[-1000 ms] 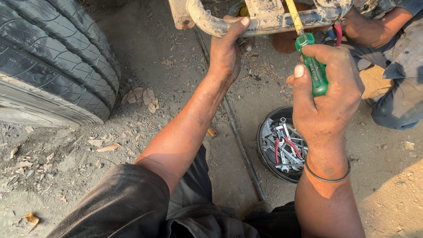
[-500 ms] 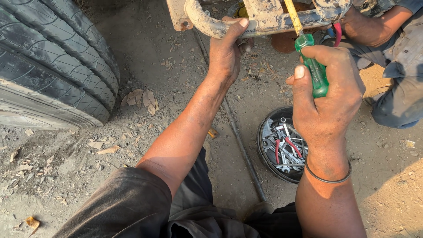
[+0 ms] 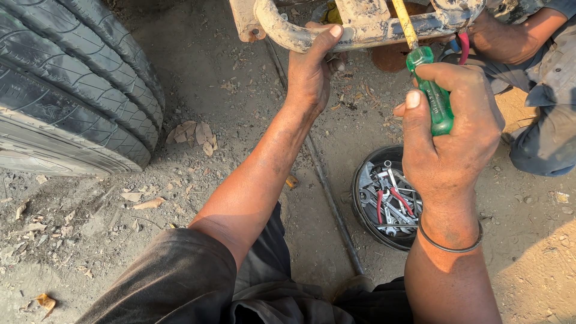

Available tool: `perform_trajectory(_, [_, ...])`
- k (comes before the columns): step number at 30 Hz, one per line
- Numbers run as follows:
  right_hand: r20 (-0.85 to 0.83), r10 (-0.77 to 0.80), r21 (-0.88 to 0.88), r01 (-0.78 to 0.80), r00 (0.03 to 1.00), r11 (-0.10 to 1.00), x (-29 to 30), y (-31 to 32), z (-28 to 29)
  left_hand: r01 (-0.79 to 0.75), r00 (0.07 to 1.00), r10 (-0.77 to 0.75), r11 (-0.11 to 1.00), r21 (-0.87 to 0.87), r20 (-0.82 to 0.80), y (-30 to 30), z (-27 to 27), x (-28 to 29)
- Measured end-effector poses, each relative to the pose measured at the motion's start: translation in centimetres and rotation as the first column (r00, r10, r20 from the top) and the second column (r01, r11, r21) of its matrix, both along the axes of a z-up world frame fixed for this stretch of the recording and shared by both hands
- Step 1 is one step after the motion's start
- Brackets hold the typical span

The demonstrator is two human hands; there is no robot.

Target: The person uses a screwdriver to adjust a component under the front of a vehicle. They hold the tool with both hands and apply torque to a fastener while seated on the ground.

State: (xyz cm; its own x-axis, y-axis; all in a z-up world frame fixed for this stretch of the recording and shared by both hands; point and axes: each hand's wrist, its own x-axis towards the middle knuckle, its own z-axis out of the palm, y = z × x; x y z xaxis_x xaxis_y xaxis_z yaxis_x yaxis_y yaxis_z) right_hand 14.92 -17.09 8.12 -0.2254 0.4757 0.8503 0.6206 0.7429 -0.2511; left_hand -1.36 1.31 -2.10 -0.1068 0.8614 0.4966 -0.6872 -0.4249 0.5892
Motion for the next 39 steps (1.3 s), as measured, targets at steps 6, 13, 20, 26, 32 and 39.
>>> perform_trajectory(6, [-0.008,0.007,0.003,-0.007,1.0,1.0,0.11,0.18,-0.12,-0.006,1.0,0.006,1.0,-0.001,-0.004,0.08,0.07,-0.02])
perform_trajectory(13, [-0.019,0.002,0.003,-0.002,1.0,1.0,0.0,0.14,-0.04,-0.019,1.0,0.019,1.0,-0.004,-0.022,0.08,-0.14,0.08])
perform_trajectory(20, [-0.047,0.013,-0.012,-0.014,0.999,1.0,-0.2,0.19,0.08,-0.009,1.0,0.009,1.0,-0.018,-0.022,0.14,-0.29,0.02])
perform_trajectory(26, [-0.012,0.002,0.011,-0.002,1.0,1.0,-0.06,0.21,0.07,-0.014,1.0,0.014,1.0,-0.001,-0.02,0.18,-0.17,0.02])
perform_trajectory(32, [-0.032,0.017,0.001,-0.017,0.999,1.0,0.05,0.32,-0.11,-0.016,1.0,0.015,1.0,-0.018,-0.019,0.11,-0.07,0.0])
perform_trajectory(39, [-0.029,0.014,0.002,-0.014,0.999,1.0,-0.07,0.16,0.05,-0.02,1.0,0.02,1.0,-0.016,-0.02,-0.12,0.14,0.0])
